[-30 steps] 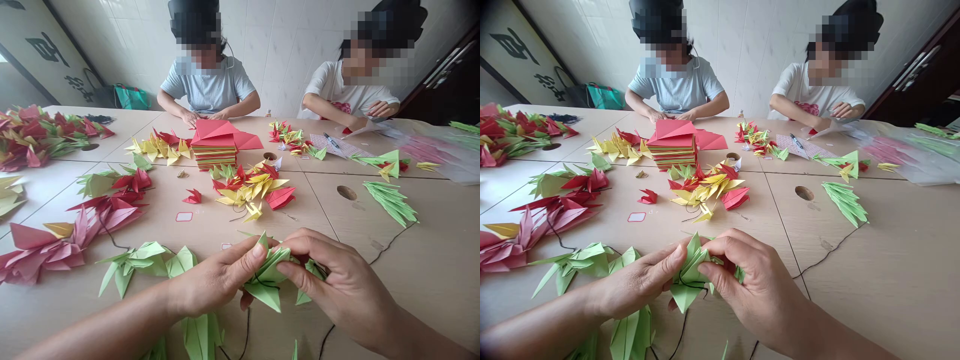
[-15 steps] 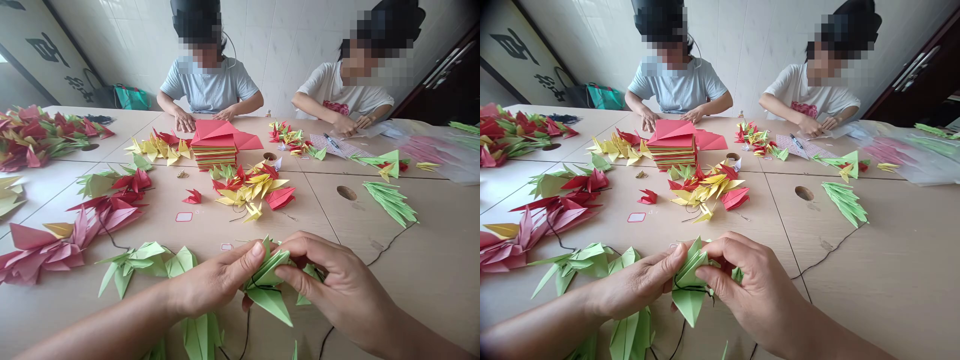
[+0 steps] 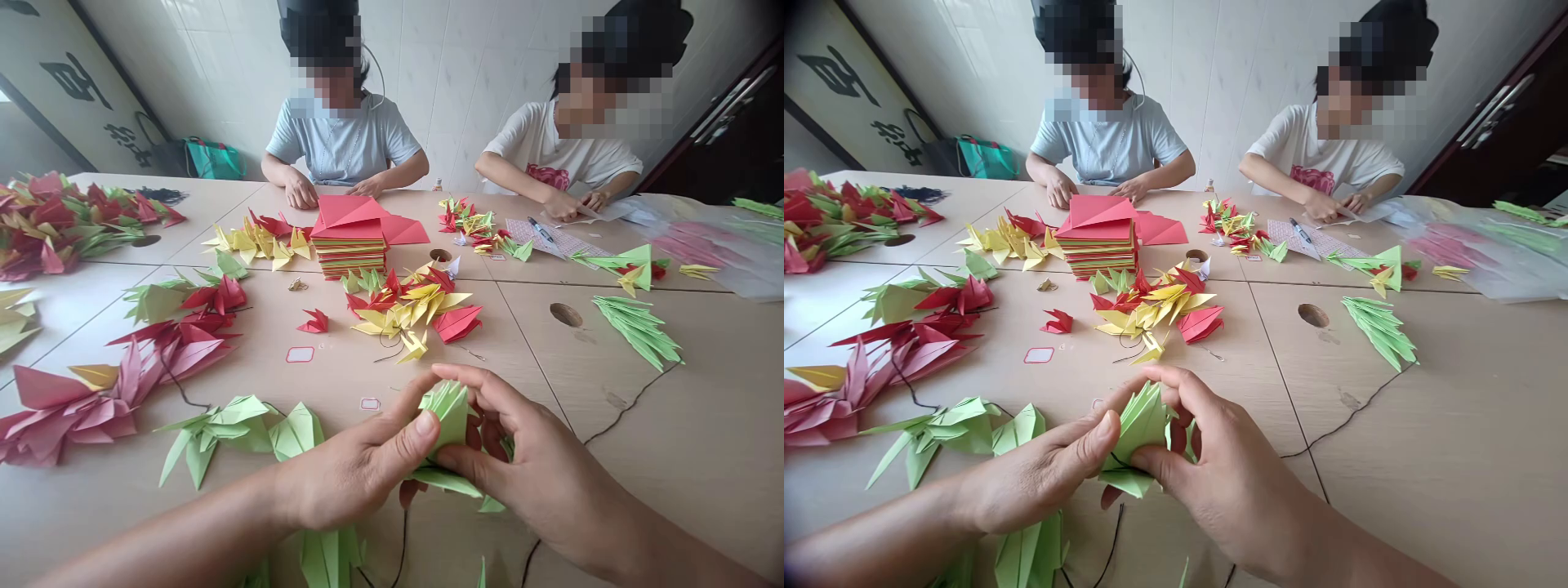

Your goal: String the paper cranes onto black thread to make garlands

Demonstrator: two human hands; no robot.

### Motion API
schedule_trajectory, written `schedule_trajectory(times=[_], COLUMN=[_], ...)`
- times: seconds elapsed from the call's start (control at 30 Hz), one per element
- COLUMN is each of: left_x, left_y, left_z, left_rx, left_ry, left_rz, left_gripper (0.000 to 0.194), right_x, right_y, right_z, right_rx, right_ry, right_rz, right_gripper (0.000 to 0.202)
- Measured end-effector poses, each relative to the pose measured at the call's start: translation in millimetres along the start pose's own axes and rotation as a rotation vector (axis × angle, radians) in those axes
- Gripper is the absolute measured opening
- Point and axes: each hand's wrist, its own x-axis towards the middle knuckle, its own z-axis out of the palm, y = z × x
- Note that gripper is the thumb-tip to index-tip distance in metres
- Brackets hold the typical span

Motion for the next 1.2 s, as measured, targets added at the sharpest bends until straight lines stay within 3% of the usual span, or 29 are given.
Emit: schedule_trajectory(times=[0.1,0.23,0.43,0.63,0.87,0.97,1.07,1.2], left_x=[1,7,13,14,13,11,9,6], left_y=[0,-1,-2,-5,-4,-2,-2,-6], left_z=[-0.5,3.0,8.8,8.1,6.3,5.5,5.4,5.0], left_rx=[-0.043,-0.216,-0.400,-0.112,0.001,0.009,0.027,0.142], left_ry=[-0.059,-0.094,-0.168,0.053,0.100,0.146,0.273,0.428], left_rz=[0.042,0.198,0.221,0.158,0.179,0.233,0.280,0.414], left_gripper=[0.067,0.062,0.059,0.026,0.028,0.032,0.033,0.017], right_x=[1,4,7,3,2,2,1,1], right_y=[-2,-5,-4,-4,-5,-5,-9,-16], right_z=[-2,-8,-14,-13,-14,-14,-14,-16], right_rx=[0.153,0.288,0.404,0.281,0.113,0.089,0.100,0.125], right_ry=[-0.040,-0.040,-0.102,-0.109,-0.126,-0.091,-0.075,-0.069], right_rz=[0.037,0.005,-0.023,-0.043,-0.119,-0.079,-0.033,0.006], right_gripper=[0.042,0.025,0.017,0.007,0.011,0.015,0.016,0.017])
